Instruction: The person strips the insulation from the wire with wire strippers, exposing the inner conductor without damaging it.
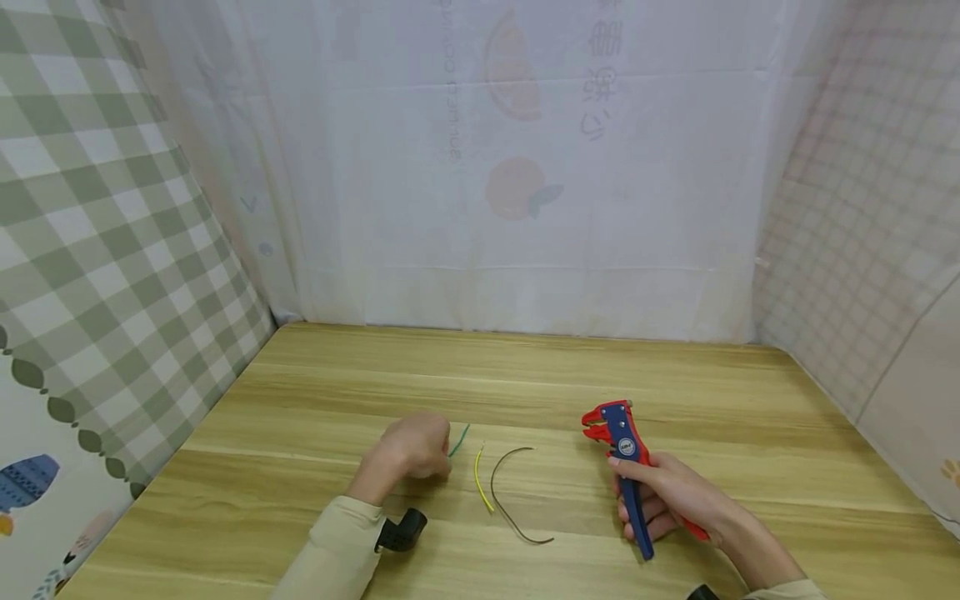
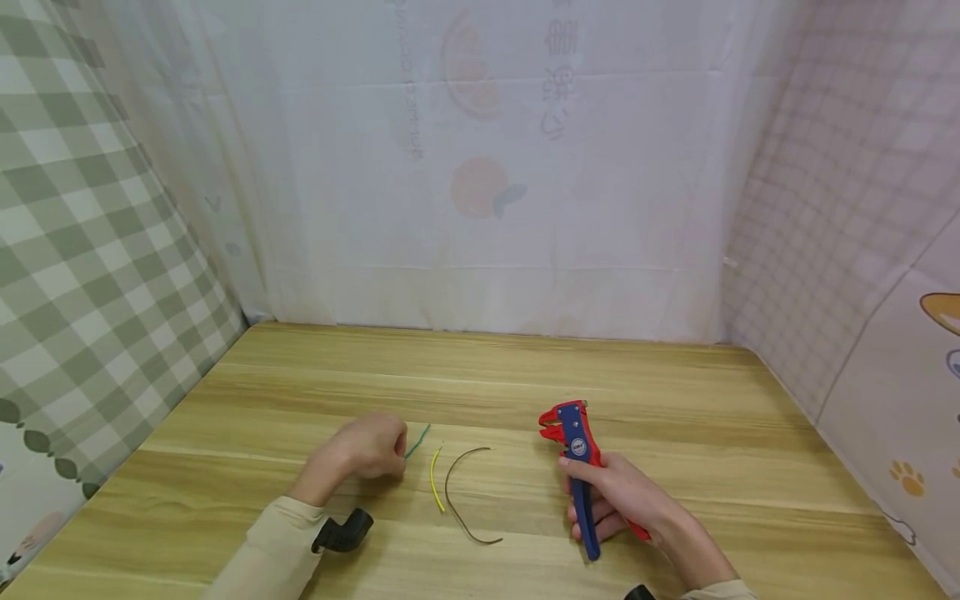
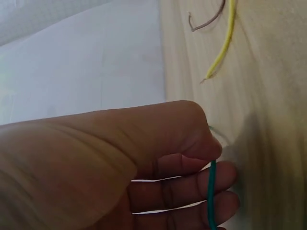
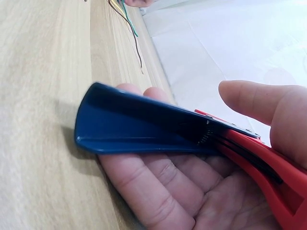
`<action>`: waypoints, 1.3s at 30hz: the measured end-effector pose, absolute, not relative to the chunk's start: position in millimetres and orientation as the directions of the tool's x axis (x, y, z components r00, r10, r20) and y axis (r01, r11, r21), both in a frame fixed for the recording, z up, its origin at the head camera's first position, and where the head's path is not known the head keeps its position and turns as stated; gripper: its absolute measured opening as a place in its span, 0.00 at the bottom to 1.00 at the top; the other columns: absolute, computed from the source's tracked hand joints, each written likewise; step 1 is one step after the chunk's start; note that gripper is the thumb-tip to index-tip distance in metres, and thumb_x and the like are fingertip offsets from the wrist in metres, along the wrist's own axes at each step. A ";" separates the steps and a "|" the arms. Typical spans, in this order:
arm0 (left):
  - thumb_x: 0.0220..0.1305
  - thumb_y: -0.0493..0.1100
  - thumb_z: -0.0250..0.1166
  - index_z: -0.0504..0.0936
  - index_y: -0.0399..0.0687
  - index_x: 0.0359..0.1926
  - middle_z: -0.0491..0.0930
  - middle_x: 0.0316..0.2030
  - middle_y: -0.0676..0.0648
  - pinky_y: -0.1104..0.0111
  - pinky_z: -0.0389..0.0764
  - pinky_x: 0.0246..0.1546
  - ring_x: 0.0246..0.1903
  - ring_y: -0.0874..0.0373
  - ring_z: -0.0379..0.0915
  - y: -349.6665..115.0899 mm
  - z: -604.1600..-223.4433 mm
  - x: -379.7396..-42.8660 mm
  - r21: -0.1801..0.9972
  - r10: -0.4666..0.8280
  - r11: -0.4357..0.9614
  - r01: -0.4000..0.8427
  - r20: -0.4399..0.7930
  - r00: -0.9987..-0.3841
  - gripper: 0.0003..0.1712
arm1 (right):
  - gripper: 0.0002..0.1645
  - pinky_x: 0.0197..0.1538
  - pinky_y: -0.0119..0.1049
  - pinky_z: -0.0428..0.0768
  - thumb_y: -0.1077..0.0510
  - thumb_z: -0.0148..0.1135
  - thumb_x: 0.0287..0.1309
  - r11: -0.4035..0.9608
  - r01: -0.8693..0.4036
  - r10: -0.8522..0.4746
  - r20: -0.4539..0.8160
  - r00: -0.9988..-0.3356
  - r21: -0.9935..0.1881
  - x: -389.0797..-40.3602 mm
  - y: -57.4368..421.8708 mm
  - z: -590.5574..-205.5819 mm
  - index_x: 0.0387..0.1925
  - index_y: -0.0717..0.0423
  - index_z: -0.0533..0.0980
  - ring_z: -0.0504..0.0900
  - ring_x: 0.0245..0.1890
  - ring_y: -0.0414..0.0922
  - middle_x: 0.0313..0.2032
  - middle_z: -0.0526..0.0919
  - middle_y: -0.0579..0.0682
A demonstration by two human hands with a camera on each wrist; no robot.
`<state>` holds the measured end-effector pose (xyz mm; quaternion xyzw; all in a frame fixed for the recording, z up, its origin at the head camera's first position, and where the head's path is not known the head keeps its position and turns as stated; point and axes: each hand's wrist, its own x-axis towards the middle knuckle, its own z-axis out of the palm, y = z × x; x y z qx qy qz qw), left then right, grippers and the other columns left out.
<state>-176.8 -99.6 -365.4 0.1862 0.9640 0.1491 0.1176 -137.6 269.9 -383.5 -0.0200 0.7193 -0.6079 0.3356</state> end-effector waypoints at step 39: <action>0.67 0.26 0.59 0.85 0.38 0.43 0.86 0.34 0.46 0.68 0.81 0.37 0.27 0.62 0.81 -90.4 -333.5 -172.2 0.495 0.627 0.670 0.554 0.023 -0.778 0.10 | 0.22 0.41 0.46 0.90 0.48 0.47 0.84 0.177 0.253 -0.560 -0.309 -0.769 -0.951 -129.4 262.0 -379.1 0.46 0.65 0.74 0.90 0.31 0.47 0.32 0.87 0.52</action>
